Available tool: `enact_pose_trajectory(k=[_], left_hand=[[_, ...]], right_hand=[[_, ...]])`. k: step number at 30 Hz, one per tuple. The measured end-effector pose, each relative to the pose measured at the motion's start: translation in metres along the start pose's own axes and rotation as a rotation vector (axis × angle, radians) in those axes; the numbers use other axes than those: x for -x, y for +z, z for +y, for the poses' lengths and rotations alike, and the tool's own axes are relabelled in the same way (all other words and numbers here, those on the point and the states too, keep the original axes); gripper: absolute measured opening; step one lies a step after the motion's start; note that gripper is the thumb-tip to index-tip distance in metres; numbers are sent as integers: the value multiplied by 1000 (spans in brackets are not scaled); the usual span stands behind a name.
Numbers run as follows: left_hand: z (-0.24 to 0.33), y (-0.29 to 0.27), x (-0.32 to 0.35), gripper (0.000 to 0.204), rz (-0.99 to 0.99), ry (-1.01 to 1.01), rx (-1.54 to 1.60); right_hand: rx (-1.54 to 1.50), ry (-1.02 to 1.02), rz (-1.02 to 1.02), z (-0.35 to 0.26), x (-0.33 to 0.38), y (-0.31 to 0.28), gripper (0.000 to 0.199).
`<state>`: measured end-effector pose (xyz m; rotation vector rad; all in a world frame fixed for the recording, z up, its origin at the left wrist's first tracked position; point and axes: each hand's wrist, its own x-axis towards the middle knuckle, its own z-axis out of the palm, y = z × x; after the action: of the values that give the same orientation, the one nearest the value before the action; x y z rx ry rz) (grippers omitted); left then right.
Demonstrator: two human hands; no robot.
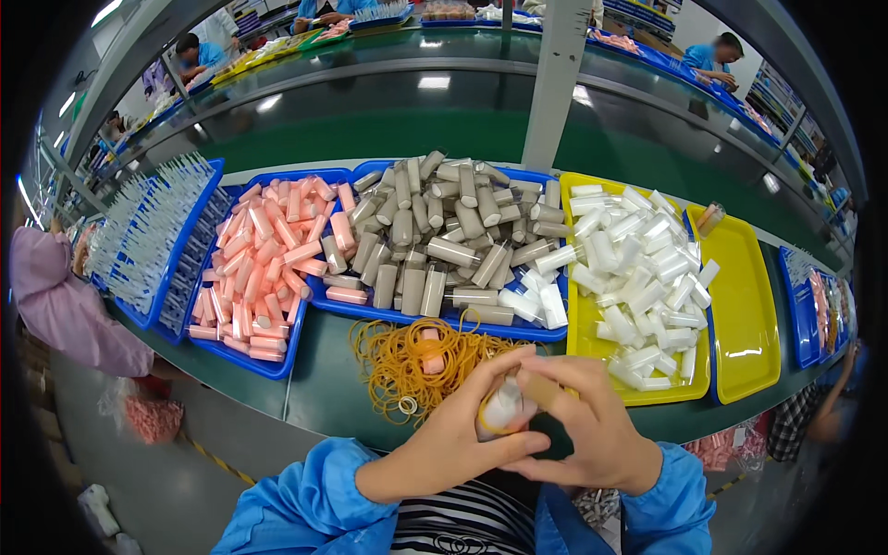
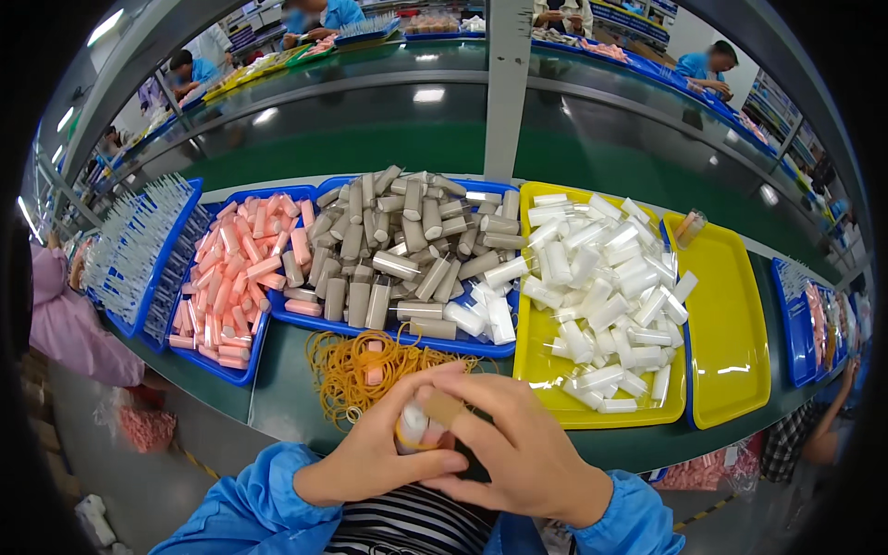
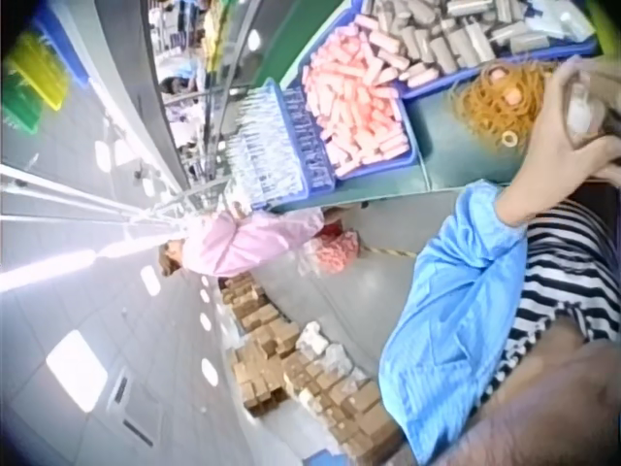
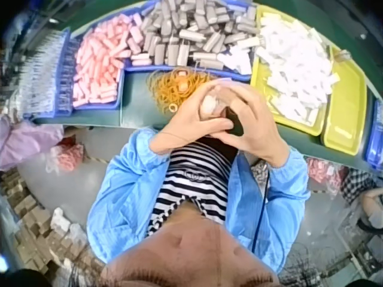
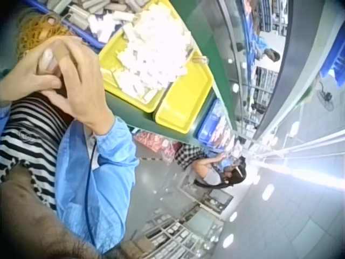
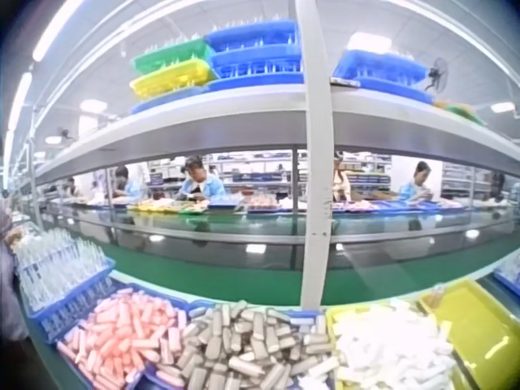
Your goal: The person assembles small cylindrical components by hand at a factory workstation. They pick up a pink cylinder and a white cylinder, insert one into the other, and secure the pair with a yellow rubber band. The completed units are placed into a yellow tray on the table.
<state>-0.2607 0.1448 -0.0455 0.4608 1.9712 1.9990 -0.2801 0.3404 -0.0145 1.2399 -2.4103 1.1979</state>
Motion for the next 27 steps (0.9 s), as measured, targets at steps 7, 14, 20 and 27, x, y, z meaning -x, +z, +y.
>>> enact_pose_trajectory(k=[7,14,20,27], left_hand=[[8,-15,5,58,-315,-268,512],[1,-5,12,54,-303,-234,598],[-1,-9,17,52,-172,-201,426],[-1,-7,14,50,-96,-162,385]], right_hand=[[-53,125,12,10,14,-2,84],[34,59,4,6,13,1,86],[166,-14,51,3,15,-3,72],[238,-50,185,10,21,11,74]])
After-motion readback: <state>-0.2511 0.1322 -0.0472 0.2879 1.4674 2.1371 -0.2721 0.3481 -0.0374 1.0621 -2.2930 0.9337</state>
